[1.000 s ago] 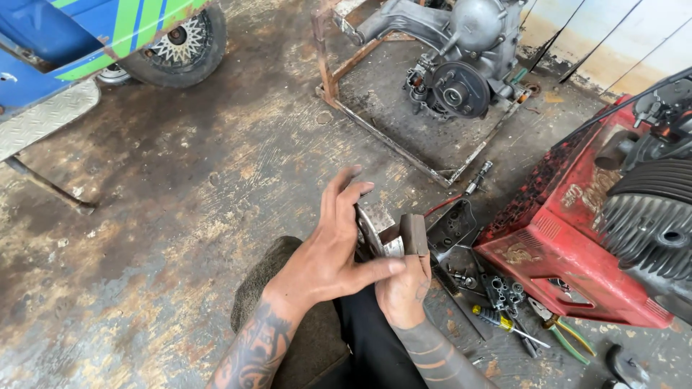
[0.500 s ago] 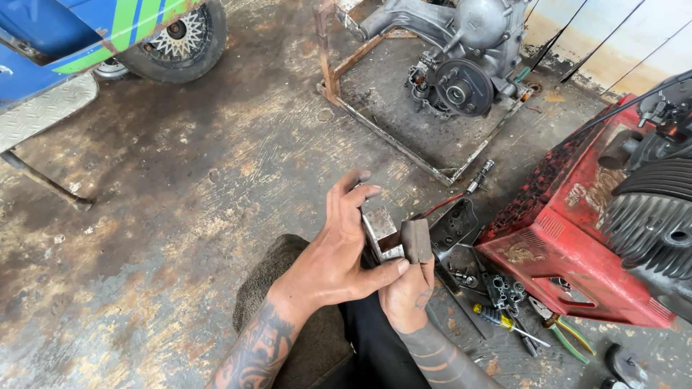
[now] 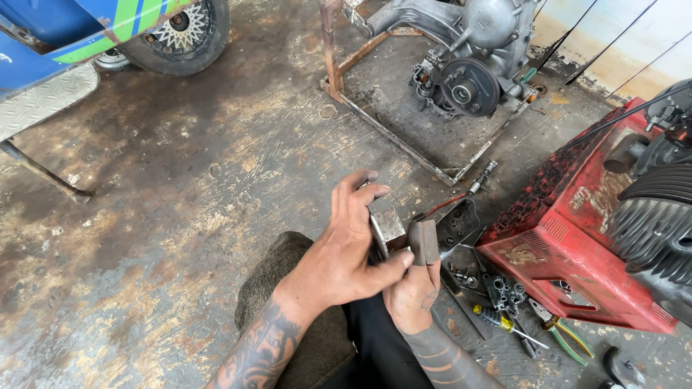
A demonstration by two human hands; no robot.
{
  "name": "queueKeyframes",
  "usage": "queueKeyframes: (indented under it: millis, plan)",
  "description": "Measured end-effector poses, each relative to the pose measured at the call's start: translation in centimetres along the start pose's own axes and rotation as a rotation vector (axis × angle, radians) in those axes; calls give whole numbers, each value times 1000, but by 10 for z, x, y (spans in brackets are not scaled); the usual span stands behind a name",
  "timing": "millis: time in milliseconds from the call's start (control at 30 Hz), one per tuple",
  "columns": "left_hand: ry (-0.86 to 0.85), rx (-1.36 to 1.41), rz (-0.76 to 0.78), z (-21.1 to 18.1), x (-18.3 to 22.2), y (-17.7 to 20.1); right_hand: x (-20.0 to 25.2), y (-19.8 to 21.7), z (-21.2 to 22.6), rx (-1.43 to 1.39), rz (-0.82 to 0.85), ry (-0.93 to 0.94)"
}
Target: Clean a motorcycle engine component, such as a clutch basket, using a wire brush to remove debris.
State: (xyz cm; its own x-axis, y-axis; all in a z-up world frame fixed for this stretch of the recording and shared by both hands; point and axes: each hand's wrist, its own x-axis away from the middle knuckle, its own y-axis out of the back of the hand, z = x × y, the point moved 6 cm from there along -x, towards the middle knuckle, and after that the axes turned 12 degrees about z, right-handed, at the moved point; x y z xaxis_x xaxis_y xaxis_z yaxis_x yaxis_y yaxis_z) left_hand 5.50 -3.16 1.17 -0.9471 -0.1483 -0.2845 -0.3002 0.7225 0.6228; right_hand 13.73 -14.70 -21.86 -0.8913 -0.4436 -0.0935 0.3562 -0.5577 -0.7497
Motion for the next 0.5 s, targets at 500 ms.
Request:
queueKeyframes:
  millis: [500]
  plan:
    - [-22, 20, -34, -1, 2, 1, 0, -15, 8, 5, 94, 16]
